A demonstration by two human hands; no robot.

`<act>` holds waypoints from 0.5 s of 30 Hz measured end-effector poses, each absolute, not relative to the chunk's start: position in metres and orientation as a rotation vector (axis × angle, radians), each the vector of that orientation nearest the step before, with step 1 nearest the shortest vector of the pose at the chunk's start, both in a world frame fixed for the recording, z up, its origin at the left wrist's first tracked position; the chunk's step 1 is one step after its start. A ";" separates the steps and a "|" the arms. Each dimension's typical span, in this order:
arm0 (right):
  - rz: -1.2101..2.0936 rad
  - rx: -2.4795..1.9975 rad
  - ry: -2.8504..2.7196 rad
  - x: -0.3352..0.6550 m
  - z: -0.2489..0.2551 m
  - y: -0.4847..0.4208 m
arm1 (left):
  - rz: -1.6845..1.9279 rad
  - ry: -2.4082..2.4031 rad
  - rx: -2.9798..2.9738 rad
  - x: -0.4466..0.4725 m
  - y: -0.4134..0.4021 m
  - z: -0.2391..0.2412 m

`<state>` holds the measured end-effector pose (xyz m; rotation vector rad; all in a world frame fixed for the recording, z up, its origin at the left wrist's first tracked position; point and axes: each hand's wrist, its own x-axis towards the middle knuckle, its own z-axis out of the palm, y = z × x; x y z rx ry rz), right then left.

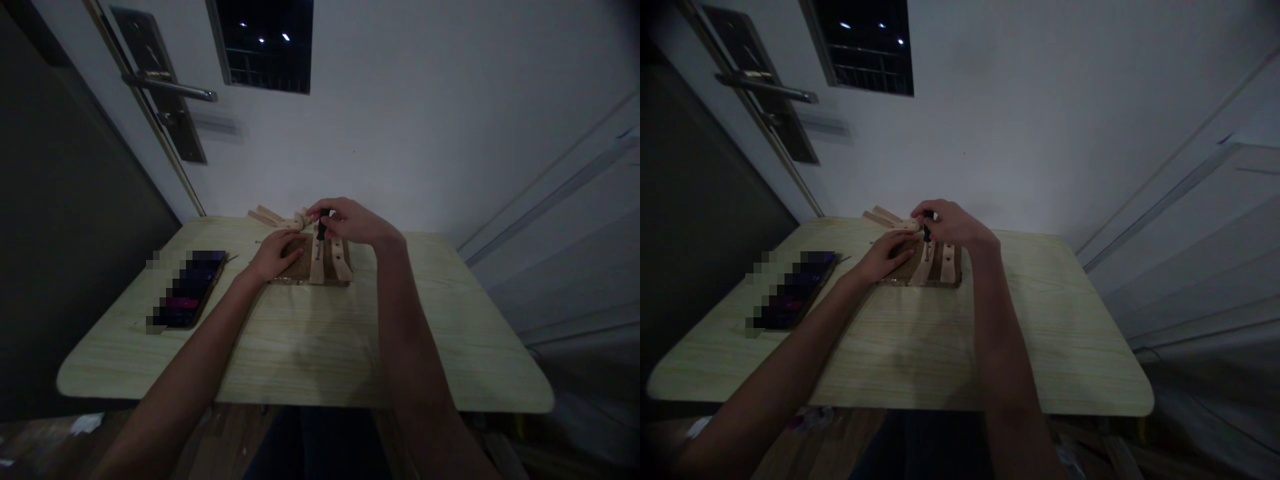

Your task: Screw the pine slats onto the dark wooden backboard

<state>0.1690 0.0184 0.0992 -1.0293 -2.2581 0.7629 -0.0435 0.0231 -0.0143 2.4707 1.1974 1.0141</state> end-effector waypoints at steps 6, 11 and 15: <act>0.727 -1.036 -2.213 0.171 0.108 0.009 | 1.013 1.204 2.462 -0.043 0.020 -0.012; 0.401 -1.118 -2.245 0.166 0.115 0.005 | 1.009 1.207 2.474 -0.043 0.021 -0.012; 0.337 -1.122 -2.202 0.166 0.111 0.007 | 0.998 1.205 2.479 -0.043 0.022 -0.013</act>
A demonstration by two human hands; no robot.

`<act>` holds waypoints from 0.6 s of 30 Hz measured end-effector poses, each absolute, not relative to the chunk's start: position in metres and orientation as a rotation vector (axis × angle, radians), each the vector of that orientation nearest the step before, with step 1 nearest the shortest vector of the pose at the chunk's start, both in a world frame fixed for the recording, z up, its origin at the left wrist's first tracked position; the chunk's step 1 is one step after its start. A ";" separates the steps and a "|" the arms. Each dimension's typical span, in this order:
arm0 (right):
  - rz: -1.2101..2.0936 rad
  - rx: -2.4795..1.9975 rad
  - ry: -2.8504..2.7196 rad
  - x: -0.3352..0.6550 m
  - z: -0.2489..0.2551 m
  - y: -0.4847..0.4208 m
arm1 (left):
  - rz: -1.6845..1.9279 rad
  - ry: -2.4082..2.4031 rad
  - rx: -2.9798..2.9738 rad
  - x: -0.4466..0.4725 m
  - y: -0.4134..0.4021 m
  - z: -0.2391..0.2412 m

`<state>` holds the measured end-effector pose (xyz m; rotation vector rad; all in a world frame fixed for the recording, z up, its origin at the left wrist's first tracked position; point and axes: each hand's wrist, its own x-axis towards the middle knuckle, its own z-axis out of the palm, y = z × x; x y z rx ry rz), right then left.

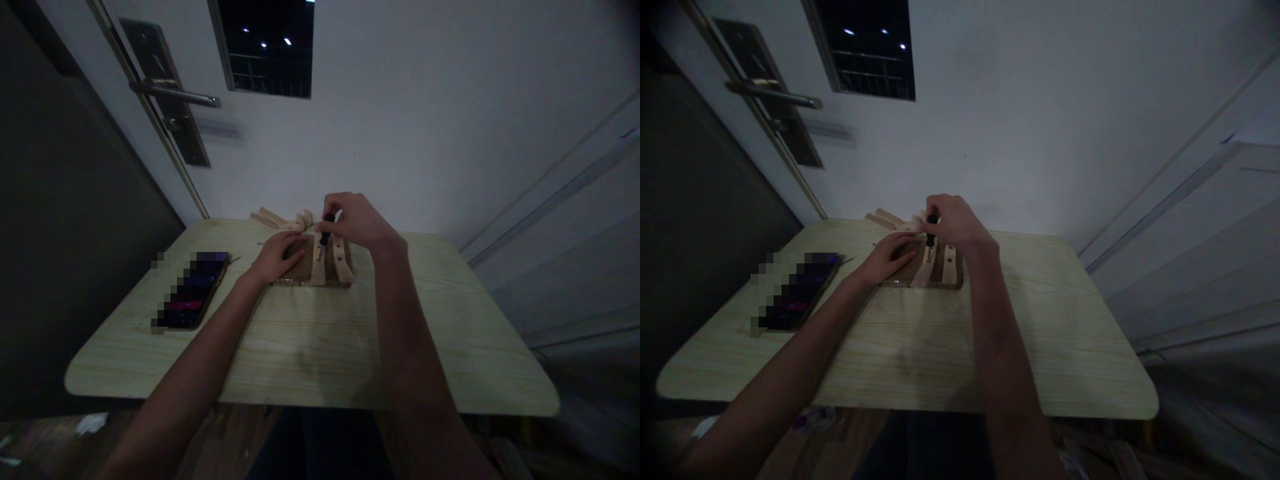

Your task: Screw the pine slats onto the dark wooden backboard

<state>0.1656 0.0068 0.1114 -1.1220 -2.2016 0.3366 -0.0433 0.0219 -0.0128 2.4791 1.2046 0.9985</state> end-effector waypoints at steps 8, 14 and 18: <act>0.541 -0.974 -2.318 0.163 0.108 0.011 | 1.040 1.177 2.474 -0.043 0.022 -0.014; 0.550 -0.978 -2.239 0.169 0.108 0.011 | 1.031 1.193 2.460 -0.042 0.020 -0.012; 0.408 -1.039 -2.226 0.168 0.110 0.011 | 1.017 1.214 2.444 -0.042 0.020 -0.011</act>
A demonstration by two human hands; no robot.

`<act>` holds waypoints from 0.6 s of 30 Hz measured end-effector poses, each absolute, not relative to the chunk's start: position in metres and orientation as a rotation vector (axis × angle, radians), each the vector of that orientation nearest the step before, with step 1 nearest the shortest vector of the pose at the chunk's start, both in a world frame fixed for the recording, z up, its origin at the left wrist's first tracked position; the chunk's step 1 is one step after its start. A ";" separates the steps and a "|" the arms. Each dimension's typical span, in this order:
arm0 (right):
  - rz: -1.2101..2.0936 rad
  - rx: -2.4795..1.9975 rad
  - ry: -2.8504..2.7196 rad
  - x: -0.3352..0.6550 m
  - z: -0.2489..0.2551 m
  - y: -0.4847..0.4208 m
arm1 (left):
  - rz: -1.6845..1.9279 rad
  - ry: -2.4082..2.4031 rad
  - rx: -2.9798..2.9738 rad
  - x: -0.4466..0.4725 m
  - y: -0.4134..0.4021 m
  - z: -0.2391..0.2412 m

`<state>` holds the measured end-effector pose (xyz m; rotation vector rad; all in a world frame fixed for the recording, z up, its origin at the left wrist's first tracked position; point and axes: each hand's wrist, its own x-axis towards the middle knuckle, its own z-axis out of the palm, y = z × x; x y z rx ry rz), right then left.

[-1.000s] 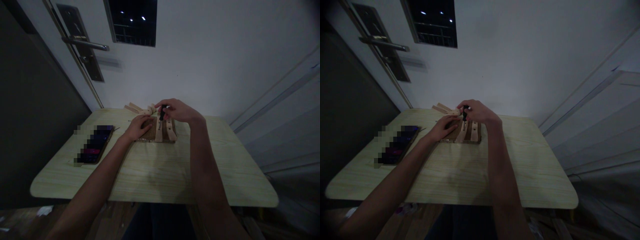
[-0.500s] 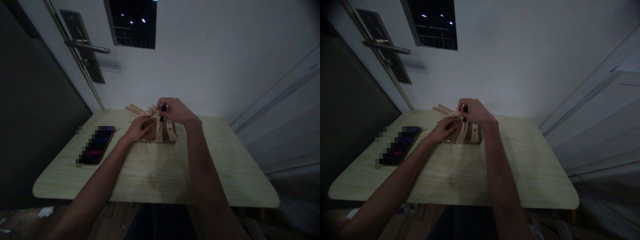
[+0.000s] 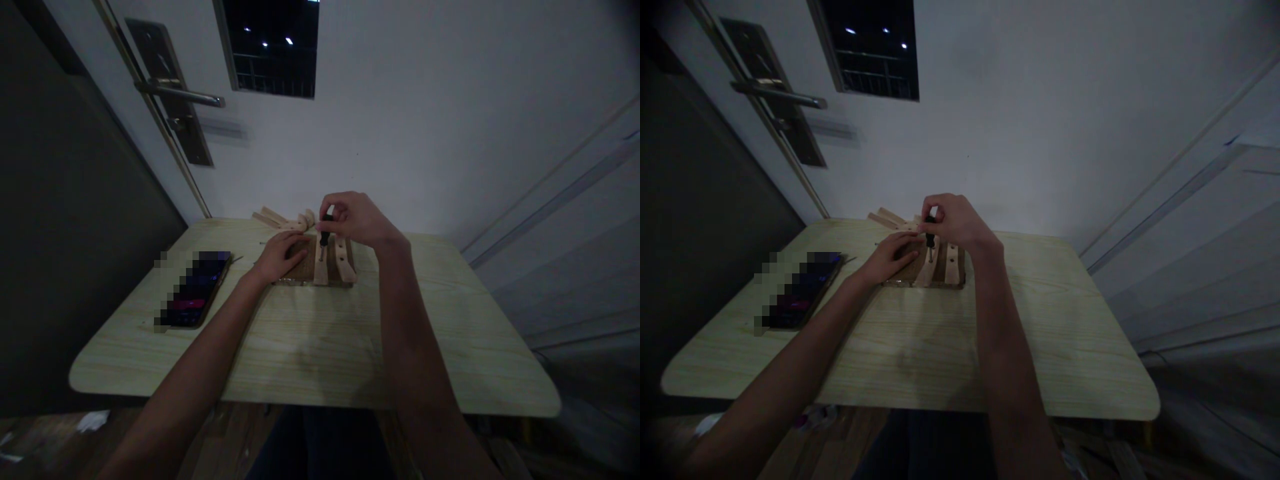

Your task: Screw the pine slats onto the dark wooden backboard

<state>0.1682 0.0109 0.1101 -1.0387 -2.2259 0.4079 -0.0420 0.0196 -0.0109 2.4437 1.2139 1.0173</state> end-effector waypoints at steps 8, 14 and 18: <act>0.524 -0.898 -2.213 0.171 0.114 0.006 | 1.019 1.199 2.462 -0.044 0.022 -0.013; 0.565 -0.916 -2.234 0.175 0.111 0.009 | 1.014 1.211 2.456 -0.043 0.021 -0.013; 0.495 -0.932 -2.237 0.173 0.112 0.010 | 1.018 1.209 2.460 -0.043 0.020 -0.012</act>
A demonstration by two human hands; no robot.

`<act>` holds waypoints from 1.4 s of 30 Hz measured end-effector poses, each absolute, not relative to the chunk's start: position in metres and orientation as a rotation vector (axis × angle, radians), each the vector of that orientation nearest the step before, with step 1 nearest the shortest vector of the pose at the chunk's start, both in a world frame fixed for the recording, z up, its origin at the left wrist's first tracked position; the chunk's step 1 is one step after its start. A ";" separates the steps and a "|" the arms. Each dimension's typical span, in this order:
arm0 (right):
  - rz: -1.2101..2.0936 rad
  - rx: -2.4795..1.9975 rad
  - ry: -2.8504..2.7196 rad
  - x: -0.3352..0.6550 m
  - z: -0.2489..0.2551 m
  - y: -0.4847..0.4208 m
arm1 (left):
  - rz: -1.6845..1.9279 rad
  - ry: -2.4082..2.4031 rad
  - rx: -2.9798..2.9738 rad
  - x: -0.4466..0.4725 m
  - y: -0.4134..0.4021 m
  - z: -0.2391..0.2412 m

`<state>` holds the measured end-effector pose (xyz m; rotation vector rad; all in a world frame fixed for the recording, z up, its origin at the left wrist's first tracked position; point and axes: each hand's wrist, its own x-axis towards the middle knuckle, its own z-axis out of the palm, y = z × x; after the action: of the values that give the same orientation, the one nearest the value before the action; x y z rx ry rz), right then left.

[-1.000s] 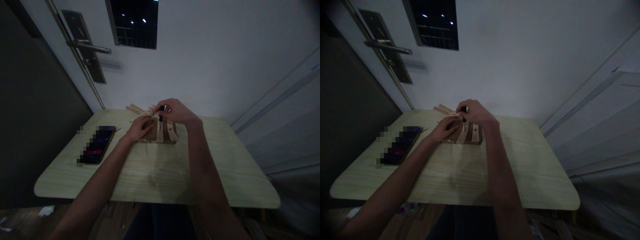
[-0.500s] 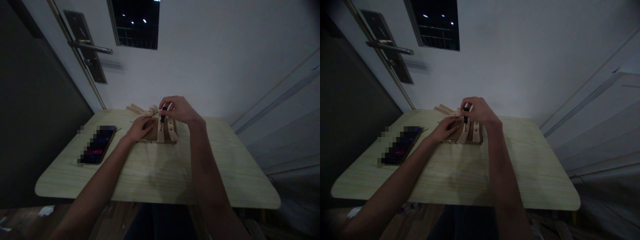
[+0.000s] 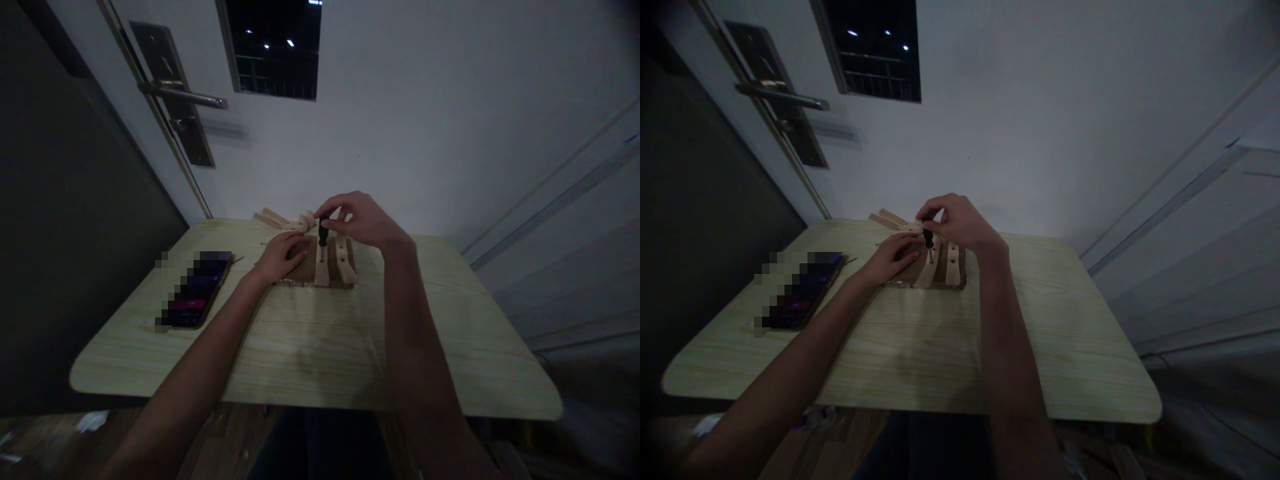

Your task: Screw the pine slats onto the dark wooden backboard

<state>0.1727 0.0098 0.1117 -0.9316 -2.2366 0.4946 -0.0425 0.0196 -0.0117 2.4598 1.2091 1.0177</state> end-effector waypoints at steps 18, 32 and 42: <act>0.826 -0.996 -2.235 0.173 0.116 0.004 | 1.015 1.207 2.472 -0.043 0.021 -0.013; 0.475 -1.116 -2.206 0.171 0.113 0.009 | 0.988 1.191 2.479 -0.043 0.016 -0.007; 0.728 -1.000 -2.191 0.175 0.115 0.003 | 0.950 1.190 2.499 -0.045 0.018 -0.008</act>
<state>0.1752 0.0031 0.1145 -1.0001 -2.1909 0.7276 -0.0450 0.0181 -0.0081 2.4986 1.1903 0.9504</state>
